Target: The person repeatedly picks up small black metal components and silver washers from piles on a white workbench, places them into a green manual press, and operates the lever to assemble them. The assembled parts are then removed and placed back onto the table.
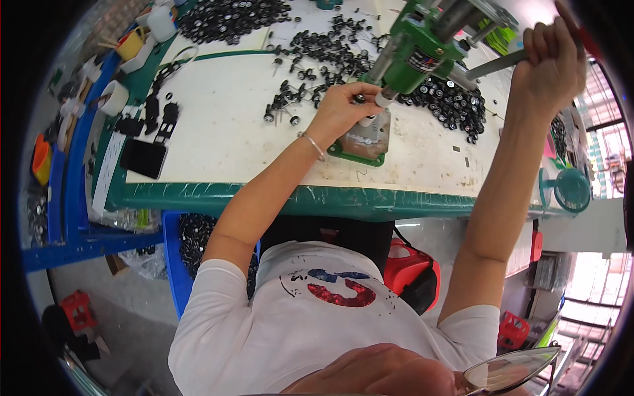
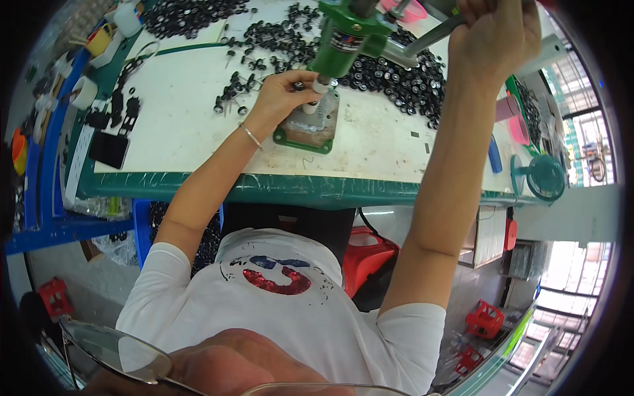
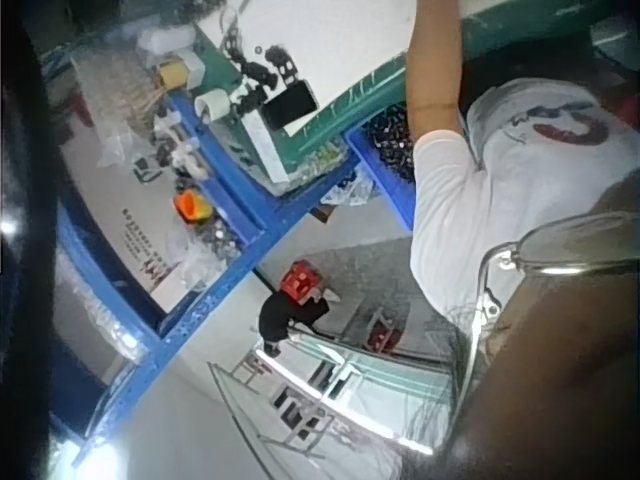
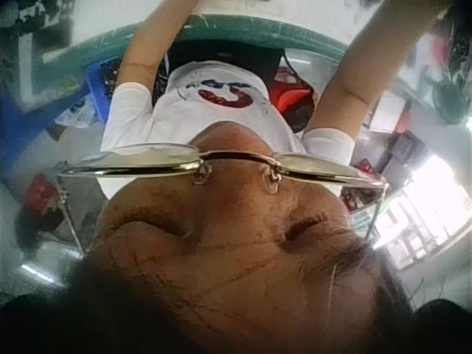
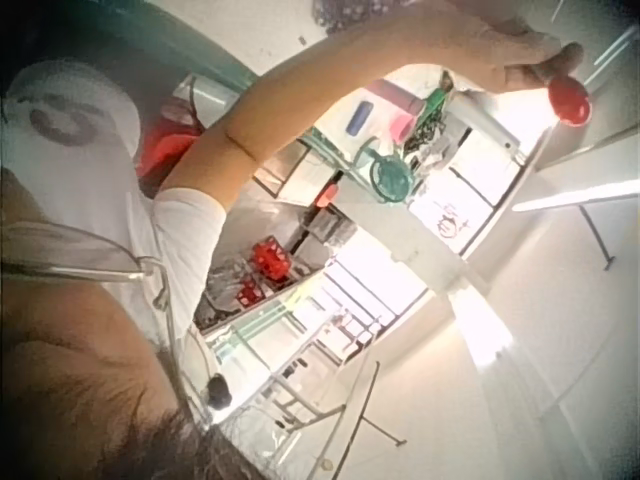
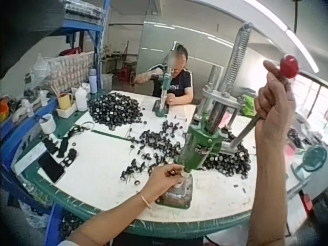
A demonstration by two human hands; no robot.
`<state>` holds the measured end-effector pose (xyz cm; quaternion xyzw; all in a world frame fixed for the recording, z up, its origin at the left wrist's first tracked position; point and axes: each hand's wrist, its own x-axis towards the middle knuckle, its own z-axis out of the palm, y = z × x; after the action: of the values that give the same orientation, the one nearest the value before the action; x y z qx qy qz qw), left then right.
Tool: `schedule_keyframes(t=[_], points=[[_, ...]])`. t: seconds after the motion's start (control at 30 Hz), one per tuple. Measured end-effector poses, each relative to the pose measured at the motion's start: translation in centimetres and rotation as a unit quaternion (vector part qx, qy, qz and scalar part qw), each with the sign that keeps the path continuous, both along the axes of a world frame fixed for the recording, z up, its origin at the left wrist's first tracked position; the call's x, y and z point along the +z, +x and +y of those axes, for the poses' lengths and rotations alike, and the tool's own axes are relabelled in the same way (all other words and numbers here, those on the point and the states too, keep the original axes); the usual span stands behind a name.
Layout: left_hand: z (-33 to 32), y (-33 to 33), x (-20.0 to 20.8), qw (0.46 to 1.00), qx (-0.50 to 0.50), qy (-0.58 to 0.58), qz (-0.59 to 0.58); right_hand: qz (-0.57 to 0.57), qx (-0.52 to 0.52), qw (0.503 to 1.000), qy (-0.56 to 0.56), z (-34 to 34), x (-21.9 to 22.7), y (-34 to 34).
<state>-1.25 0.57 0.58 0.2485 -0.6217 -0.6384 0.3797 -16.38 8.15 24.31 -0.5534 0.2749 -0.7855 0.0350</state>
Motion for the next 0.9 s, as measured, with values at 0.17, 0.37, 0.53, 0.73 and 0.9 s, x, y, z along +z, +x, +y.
schedule_keyframes(t=[0.17,0.37,0.53,0.73,0.9], points=[[-0.9,2.0,0.4,0.967,-0.019,0.206,0.151,-0.066,0.022,0.985,0.157,-8.0,-0.1,-7.6],[-4.2,8.6,-1.8,0.933,0.025,0.300,0.198,-0.132,0.006,0.967,0.218,-7.0,-1.8,-5.2],[-2.9,12.4,0.3,0.987,0.068,0.103,-0.102,-0.027,-0.067,0.960,0.270,-3.5,-8.2,-7.8],[-2.5,11.9,-2.7,0.898,0.107,-0.270,-0.330,0.251,-0.326,0.795,0.446,1.5,-21.1,-18.9],[-1.6,11.5,-2.3,0.869,0.116,-0.297,-0.378,0.208,-0.515,0.729,0.399,4.2,-25.2,-21.3]])
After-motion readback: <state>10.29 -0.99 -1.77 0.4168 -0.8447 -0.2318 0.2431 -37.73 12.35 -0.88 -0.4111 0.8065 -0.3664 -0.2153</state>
